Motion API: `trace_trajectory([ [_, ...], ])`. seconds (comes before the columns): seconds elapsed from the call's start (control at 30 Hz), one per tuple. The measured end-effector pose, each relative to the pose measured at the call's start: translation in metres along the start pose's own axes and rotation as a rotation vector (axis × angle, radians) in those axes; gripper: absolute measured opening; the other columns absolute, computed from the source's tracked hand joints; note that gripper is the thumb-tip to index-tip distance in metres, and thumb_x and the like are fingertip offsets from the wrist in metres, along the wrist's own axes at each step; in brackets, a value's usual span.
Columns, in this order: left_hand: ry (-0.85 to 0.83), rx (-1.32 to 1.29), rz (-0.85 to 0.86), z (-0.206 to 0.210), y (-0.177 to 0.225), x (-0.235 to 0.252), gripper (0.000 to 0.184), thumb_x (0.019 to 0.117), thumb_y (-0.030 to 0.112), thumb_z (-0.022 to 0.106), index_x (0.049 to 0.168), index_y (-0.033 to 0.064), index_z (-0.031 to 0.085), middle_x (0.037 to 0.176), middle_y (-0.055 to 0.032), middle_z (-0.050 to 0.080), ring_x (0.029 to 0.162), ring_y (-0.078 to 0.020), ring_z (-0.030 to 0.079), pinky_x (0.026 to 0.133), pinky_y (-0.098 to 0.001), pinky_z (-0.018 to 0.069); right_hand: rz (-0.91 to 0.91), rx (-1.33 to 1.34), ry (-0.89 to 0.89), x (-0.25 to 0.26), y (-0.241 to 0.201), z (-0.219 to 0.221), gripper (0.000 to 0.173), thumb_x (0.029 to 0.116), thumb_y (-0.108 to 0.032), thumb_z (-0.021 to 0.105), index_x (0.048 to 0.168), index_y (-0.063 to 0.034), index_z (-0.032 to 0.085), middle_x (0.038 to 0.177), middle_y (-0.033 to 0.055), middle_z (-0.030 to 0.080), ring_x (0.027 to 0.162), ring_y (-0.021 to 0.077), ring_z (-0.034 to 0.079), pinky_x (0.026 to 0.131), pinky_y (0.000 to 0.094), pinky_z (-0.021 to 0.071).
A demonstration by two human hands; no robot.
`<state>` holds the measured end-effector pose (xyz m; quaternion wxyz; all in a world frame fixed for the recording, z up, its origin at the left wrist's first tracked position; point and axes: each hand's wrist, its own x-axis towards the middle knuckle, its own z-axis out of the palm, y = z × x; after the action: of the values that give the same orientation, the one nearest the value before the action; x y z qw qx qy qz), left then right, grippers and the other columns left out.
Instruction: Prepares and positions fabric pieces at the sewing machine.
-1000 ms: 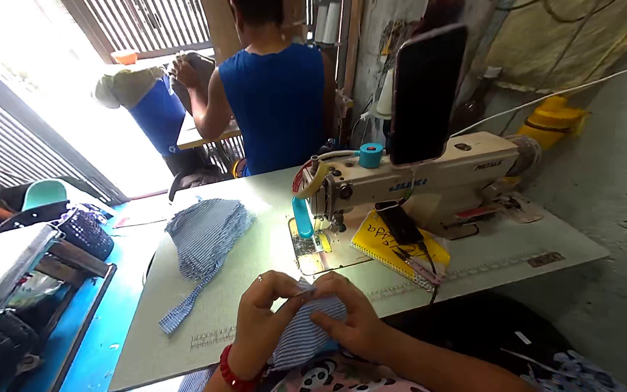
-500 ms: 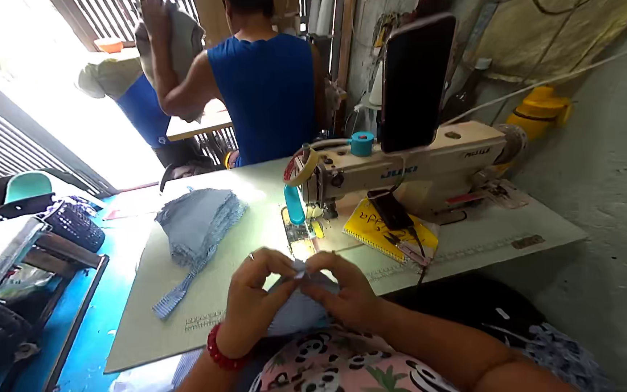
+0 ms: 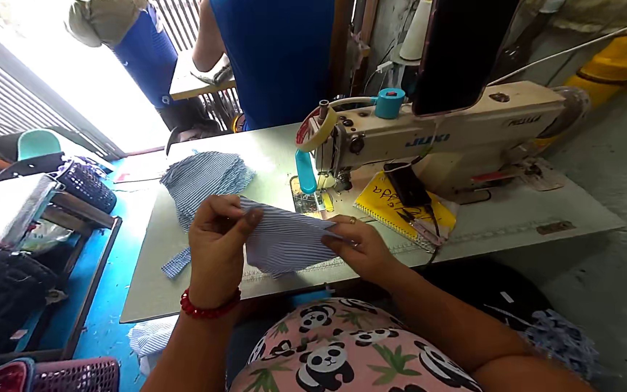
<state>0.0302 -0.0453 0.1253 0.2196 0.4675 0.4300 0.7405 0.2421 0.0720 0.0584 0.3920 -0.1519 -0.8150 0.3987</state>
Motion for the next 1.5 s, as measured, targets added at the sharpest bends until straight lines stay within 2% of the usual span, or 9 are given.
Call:
trace_trajectory([
  [0.07,0.053,-0.031,0.002,-0.003,-0.002,-0.002,0.018,0.0891,0.013,0.079,0.096,0.0256,0.067,0.096,0.0116,0.069,0.086,-0.0008,0.067,0.081,-0.0205,0.059,-0.017,0.092,0.07,-0.002,0.0,-0.008,0.018,0.0991,-0.017,0.064,0.097,-0.0042,0.077,0.105,0.0028,0.073,0.103,0.0027,0.066,0.092,0.0218,0.0557],
  [0.17,0.082,-0.082,-0.011,-0.005,-0.004,-0.004,0.017,0.0891,0.016,0.079,0.095,0.0262,0.067,0.094,0.0109,0.068,0.087,-0.0017,0.067,0.082,-0.0222,0.0596,0.001,0.202,0.189,-0.004,-0.003,-0.017,0.013,0.099,-0.02,0.066,0.1,-0.0127,0.077,0.112,-0.0046,0.072,0.108,0.0019,0.066,0.093,0.0229,0.0567],
  [0.27,0.094,-0.123,-0.022,-0.009,-0.003,-0.006,0.017,0.089,0.016,0.079,0.096,0.025,0.067,0.094,0.0086,0.07,0.087,-0.0032,0.069,0.081,-0.0231,0.0606,-0.001,0.303,0.263,-0.002,-0.006,-0.019,0.01,0.0982,-0.02,0.069,0.103,-0.0194,0.077,0.111,-0.0089,0.072,0.103,0.0025,0.068,0.09,0.0232,0.059],
  [0.43,0.059,-0.064,-0.102,-0.018,-0.004,-0.012,0.035,0.0933,0.019,0.075,0.126,0.0224,0.064,0.105,0.0069,0.073,0.094,-0.0063,0.071,0.086,-0.0257,0.0611,-0.019,0.401,0.351,0.0,-0.012,-0.019,0.008,0.0904,-0.01,0.077,0.097,-0.0156,0.075,0.103,-0.0044,0.073,0.094,0.0048,0.07,0.081,0.0239,0.0613],
  [0.6,0.1,-0.061,-0.12,-0.025,-0.009,-0.016,0.015,0.0913,0.016,0.076,0.106,0.0216,0.075,0.095,0.0054,0.074,0.086,-0.0057,0.072,0.082,-0.0242,0.0619,0.014,0.461,0.378,0.003,-0.012,-0.016,0.016,0.0855,-0.005,0.08,0.095,-0.016,0.073,0.098,-0.0043,0.072,0.091,0.0043,0.07,0.08,0.0233,0.0611],
  [0.8,0.117,-0.061,-0.108,-0.029,-0.012,-0.018,0.016,0.0906,0.015,0.077,0.105,0.0216,0.075,0.094,0.0052,0.075,0.086,-0.0061,0.072,0.082,-0.0244,0.062,0.014,0.479,0.408,0.005,-0.013,-0.015,0.021,0.0873,-0.002,0.077,0.102,-0.0153,0.07,0.096,-0.0026,0.072,0.086,0.0046,0.069,0.079,0.023,0.061],
  [1.03,0.093,0.0,-0.058,-0.034,-0.008,-0.022,0.02,0.094,0.011,0.072,0.11,0.0218,0.073,0.097,0.0095,0.073,0.087,-0.0034,0.07,0.083,-0.0234,0.0605,0.021,0.339,0.362,0.003,-0.016,-0.022,0.034,0.0908,-0.007,0.076,0.122,-0.0172,0.068,0.101,-0.0051,0.072,0.087,0.005,0.07,0.08,0.0242,0.0617],
  [1.33,0.135,0.015,0.001,-0.034,-0.011,-0.029,0.02,0.0898,0.008,0.077,0.108,0.0168,0.075,0.094,0.0053,0.074,0.083,-0.0048,0.07,0.079,-0.0236,0.0608,-0.056,0.312,0.37,0.002,-0.012,-0.02,0.019,0.0925,-0.01,0.075,0.109,-0.0173,0.077,0.101,-0.0059,0.077,0.09,0.0055,0.073,0.084,0.0239,0.0621],
  [1.5,0.138,0.076,0.035,-0.044,-0.003,-0.041,0.019,0.0908,0.015,0.077,0.108,0.0237,0.075,0.097,0.0085,0.075,0.084,-0.0033,0.071,0.079,-0.0227,0.0609,-0.061,0.361,0.329,0.001,-0.02,-0.013,0.022,0.0928,-0.007,0.073,0.11,-0.0188,0.077,0.104,-0.0076,0.076,0.092,0.0045,0.073,0.086,0.0243,0.062],
])
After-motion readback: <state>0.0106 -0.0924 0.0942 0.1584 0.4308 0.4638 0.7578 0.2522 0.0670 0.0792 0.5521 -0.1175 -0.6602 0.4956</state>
